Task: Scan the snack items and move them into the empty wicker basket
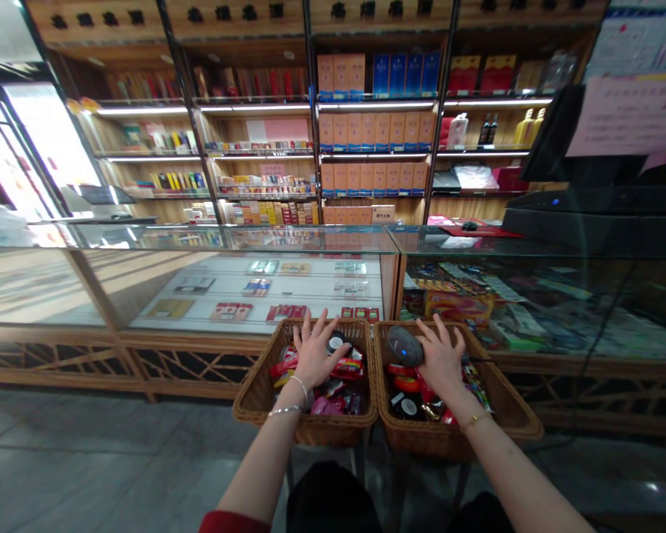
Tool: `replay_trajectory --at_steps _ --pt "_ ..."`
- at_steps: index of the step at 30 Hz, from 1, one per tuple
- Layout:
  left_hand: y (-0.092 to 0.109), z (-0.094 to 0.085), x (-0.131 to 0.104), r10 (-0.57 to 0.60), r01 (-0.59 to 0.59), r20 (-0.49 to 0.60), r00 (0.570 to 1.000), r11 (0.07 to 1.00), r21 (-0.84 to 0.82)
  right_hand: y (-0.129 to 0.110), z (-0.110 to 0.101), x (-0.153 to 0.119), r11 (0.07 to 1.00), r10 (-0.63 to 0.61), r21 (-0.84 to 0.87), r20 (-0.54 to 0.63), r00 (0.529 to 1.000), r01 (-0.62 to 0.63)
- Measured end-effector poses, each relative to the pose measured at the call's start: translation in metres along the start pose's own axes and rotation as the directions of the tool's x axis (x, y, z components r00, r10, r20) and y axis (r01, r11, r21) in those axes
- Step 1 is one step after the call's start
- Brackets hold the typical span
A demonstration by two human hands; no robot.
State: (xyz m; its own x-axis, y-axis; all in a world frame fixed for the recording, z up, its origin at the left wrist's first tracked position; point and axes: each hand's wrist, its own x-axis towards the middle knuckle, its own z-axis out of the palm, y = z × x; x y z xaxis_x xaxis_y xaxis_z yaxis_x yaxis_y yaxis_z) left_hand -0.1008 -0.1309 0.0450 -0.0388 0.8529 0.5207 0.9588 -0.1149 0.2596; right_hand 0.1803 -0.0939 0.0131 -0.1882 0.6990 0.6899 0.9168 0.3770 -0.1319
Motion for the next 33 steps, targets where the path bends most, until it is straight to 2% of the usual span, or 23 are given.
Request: replay_trajectory --at_steps 3,11,16,26,33 --pt "0.003 0.005 0.001 -0.003 0.005 -0.035 0.999 0.998 0.055 0.0 -0.001 0.0 1.0 0.007 0.001 0.01 1.0 -0.007" --pt "0.015 0.013 0.004 -0.054 0.057 -0.032 0.998 0.995 0.085 0.009 -0.002 0.001 1.0 0.029 0.007 0.008 1.0 -0.029" --pt "0.029 0.022 0.01 -0.02 0.021 -0.011 1.0 0.996 0.083 0.022 -0.004 0.003 0.999 0.05 -0.002 0.008 0.999 -0.05" --pt "0.074 0.058 0.026 0.106 -0.109 0.061 0.993 0.993 0.05 0.057 -0.011 -0.006 0.992 0.1 -0.079 0.024 0.995 -0.097" --pt "0.109 0.083 0.036 0.194 -0.206 0.175 0.965 0.977 0.051 0.087 -0.011 -0.012 0.979 0.137 -0.159 0.036 0.99 -0.129"
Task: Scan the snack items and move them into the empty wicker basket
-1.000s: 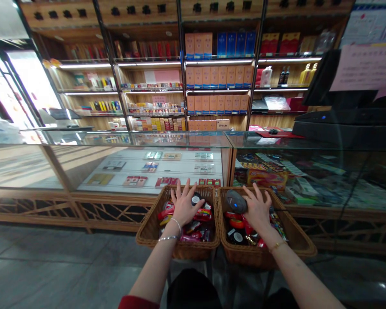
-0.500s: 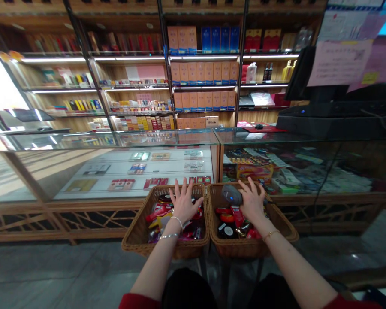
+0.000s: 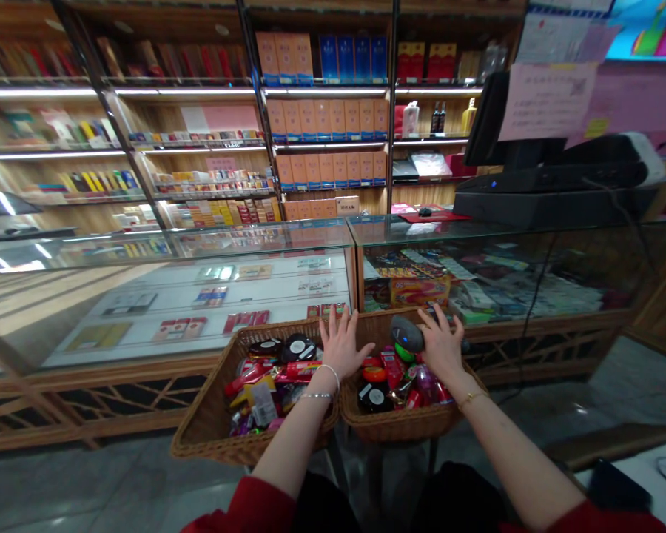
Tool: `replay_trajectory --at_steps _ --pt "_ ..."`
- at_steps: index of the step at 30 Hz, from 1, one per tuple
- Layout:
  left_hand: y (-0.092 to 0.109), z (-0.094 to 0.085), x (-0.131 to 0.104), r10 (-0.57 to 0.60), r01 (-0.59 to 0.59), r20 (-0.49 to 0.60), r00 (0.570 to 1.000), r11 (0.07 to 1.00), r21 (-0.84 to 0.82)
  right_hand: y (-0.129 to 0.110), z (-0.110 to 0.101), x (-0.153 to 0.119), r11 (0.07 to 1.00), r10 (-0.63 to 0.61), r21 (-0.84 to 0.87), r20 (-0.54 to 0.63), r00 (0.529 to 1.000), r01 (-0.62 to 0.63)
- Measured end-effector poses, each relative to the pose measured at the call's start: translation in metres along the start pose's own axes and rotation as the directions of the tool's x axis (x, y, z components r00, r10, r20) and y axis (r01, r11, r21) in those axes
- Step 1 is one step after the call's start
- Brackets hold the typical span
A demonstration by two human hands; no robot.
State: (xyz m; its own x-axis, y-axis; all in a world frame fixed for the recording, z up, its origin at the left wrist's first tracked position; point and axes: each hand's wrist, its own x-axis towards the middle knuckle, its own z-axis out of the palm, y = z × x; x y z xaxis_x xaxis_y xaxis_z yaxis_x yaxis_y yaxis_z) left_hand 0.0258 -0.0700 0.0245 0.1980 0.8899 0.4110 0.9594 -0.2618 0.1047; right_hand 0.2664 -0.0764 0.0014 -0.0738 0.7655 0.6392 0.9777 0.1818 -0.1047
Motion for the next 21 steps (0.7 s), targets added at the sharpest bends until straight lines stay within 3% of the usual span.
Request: replay_trajectory --at_steps 6,11,16,21 --pt "0.027 0.017 0.014 0.022 -0.027 0.109 0.994 0.999 0.046 0.023 -0.002 -0.004 0.998 0.03 -0.062 0.012 0.999 -0.029" --pt "0.05 0.027 0.021 -0.028 0.022 0.219 0.975 0.999 0.03 0.039 -0.003 -0.01 0.992 0.047 -0.117 0.012 0.999 -0.045" --pt "0.068 0.036 0.026 -0.053 0.052 0.343 0.938 0.999 0.014 0.049 -0.001 -0.015 0.981 0.092 -0.174 0.009 0.996 -0.09" --pt "0.076 0.046 0.032 0.002 0.007 0.476 0.88 1.0 -0.016 0.052 0.0 -0.018 0.972 0.131 -0.197 -0.01 0.991 -0.13"
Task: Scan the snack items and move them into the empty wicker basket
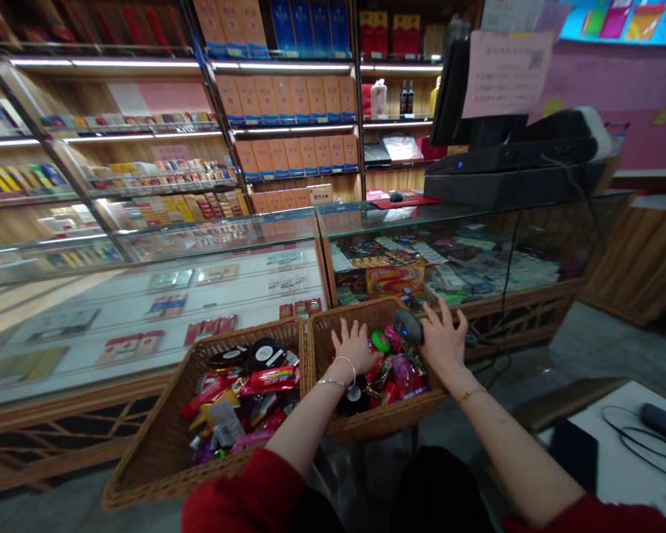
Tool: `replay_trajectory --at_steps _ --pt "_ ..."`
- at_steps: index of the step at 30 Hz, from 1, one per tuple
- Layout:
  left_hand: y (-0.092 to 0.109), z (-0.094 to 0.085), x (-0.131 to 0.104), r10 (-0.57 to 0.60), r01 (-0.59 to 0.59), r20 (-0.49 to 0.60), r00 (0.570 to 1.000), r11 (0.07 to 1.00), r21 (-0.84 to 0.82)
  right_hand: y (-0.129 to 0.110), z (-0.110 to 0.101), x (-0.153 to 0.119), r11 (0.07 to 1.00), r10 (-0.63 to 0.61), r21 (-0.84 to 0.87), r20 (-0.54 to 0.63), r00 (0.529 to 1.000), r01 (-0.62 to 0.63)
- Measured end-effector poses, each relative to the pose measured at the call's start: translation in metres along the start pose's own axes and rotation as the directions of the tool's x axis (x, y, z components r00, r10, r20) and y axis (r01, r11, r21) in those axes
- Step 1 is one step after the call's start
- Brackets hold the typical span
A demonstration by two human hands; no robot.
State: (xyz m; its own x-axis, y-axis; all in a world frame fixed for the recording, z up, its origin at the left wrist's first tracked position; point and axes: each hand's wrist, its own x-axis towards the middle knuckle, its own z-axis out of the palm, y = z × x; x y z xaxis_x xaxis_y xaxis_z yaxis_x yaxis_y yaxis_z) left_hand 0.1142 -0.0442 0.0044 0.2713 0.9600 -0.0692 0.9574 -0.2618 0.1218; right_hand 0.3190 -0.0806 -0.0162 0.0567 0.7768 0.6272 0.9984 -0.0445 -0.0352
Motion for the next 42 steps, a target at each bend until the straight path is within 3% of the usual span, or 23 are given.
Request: replay_trajectory --at_steps 6,11,21,26,32,37,39,42 --pt "0.005 0.002 0.011 0.055 -0.057 0.15 0.987 0.998 0.006 0.001 -0.002 0.001 0.999 0.049 -0.004 0.008 0.999 -0.049" --pt "0.017 0.013 0.021 0.17 -0.178 0.249 0.954 0.984 0.009 0.0 0.0 0.0 0.997 0.068 0.023 -0.019 0.998 -0.067" --pt "0.038 0.04 0.034 0.256 -0.267 0.264 0.93 0.964 0.005 -0.003 -0.002 0.002 0.994 0.065 0.091 -0.046 0.997 -0.061" --pt "0.033 0.035 0.037 0.226 -0.239 0.273 0.935 0.971 0.012 -0.002 -0.002 0.002 0.988 0.087 0.127 -0.031 0.996 -0.083" --pt "0.032 0.019 0.033 0.268 -0.298 0.298 0.916 0.953 0.061 0.001 0.003 0.001 0.987 0.076 0.148 -0.045 0.996 -0.068" --pt "0.023 -0.002 0.021 0.333 -0.358 0.164 0.929 0.919 0.162 0.001 0.004 0.0 0.986 0.064 0.158 -0.051 0.997 -0.055" --pt "0.011 -0.013 0.016 0.358 -0.356 0.01 0.934 0.923 0.149 0.0 0.003 0.0 0.985 0.067 0.161 -0.05 0.997 -0.058" --pt "-0.015 -0.027 0.007 0.299 -0.288 -0.222 0.928 0.954 0.08 -0.004 -0.002 0.003 0.983 0.074 0.171 -0.044 0.996 -0.066"
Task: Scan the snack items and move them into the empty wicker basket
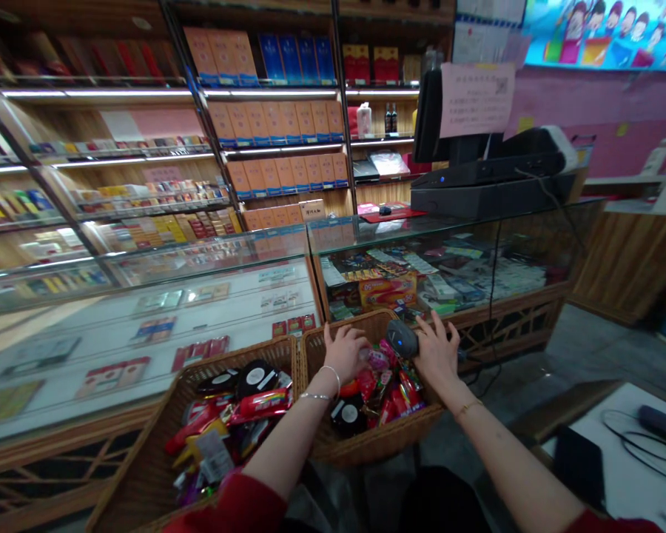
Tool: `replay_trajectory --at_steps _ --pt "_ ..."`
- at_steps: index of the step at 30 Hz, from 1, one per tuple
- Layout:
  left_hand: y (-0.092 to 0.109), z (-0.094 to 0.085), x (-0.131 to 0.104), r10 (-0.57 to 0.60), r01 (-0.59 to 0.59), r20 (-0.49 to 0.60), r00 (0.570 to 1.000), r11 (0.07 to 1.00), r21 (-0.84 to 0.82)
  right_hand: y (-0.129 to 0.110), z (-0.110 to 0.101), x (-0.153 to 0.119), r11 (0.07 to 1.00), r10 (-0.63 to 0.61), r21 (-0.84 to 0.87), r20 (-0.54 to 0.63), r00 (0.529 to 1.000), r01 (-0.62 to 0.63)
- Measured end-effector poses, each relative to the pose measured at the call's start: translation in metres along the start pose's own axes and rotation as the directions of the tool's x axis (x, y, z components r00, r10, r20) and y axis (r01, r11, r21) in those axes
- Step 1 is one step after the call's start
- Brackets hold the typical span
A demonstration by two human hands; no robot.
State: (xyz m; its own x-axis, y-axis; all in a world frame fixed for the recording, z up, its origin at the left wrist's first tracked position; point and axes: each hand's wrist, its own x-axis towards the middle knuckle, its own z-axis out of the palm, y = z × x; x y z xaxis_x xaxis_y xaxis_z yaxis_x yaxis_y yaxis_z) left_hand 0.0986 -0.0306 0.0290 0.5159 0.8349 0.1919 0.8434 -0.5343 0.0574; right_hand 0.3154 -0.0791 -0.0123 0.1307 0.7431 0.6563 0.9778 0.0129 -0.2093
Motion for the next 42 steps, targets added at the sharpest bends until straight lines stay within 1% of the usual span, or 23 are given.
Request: replay_trajectory --at_steps 1,3,5,8,11,15,20,27,42 --pt "-0.008 -0.004 -0.005 -0.043 0.042 -0.063 0.997 0.999 -0.011 -0.003 -0.002 0.002 1.0 0.001 0.008 0.0 1.0 -0.001" --pt "-0.022 -0.009 -0.013 -0.133 0.131 -0.165 0.977 0.991 -0.024 -0.011 -0.006 0.006 1.0 -0.006 0.03 -0.005 1.0 0.006" --pt "-0.033 -0.012 -0.021 -0.22 0.22 -0.228 0.948 0.975 -0.028 -0.022 -0.009 0.009 0.998 -0.04 0.056 -0.014 0.999 0.041" --pt "-0.044 -0.011 -0.03 -0.334 0.336 -0.275 0.901 0.941 -0.041 -0.041 -0.012 0.01 0.988 -0.126 0.09 -0.013 0.992 0.127" --pt "-0.052 -0.008 -0.035 -0.393 0.391 -0.297 0.87 0.918 -0.07 -0.058 -0.01 0.005 0.977 -0.181 0.118 0.014 0.983 0.178" --pt "-0.057 -0.002 -0.039 -0.415 0.412 -0.301 0.859 0.908 -0.077 -0.071 -0.001 -0.005 0.965 -0.194 0.183 0.006 0.981 0.19" --pt "-0.061 0.002 -0.041 -0.422 0.419 -0.304 0.854 0.904 -0.081 -0.074 0.008 -0.012 0.957 -0.209 0.206 0.004 0.978 0.204" --pt "-0.063 0.004 -0.04 -0.421 0.41 -0.316 0.85 0.906 -0.104 -0.073 0.007 -0.014 0.954 -0.215 0.215 0.015 0.976 0.207" --pt "-0.064 0.006 -0.04 -0.433 0.417 -0.308 0.847 0.901 -0.121 -0.073 0.007 -0.015 0.952 -0.208 0.224 -0.016 0.978 0.206"
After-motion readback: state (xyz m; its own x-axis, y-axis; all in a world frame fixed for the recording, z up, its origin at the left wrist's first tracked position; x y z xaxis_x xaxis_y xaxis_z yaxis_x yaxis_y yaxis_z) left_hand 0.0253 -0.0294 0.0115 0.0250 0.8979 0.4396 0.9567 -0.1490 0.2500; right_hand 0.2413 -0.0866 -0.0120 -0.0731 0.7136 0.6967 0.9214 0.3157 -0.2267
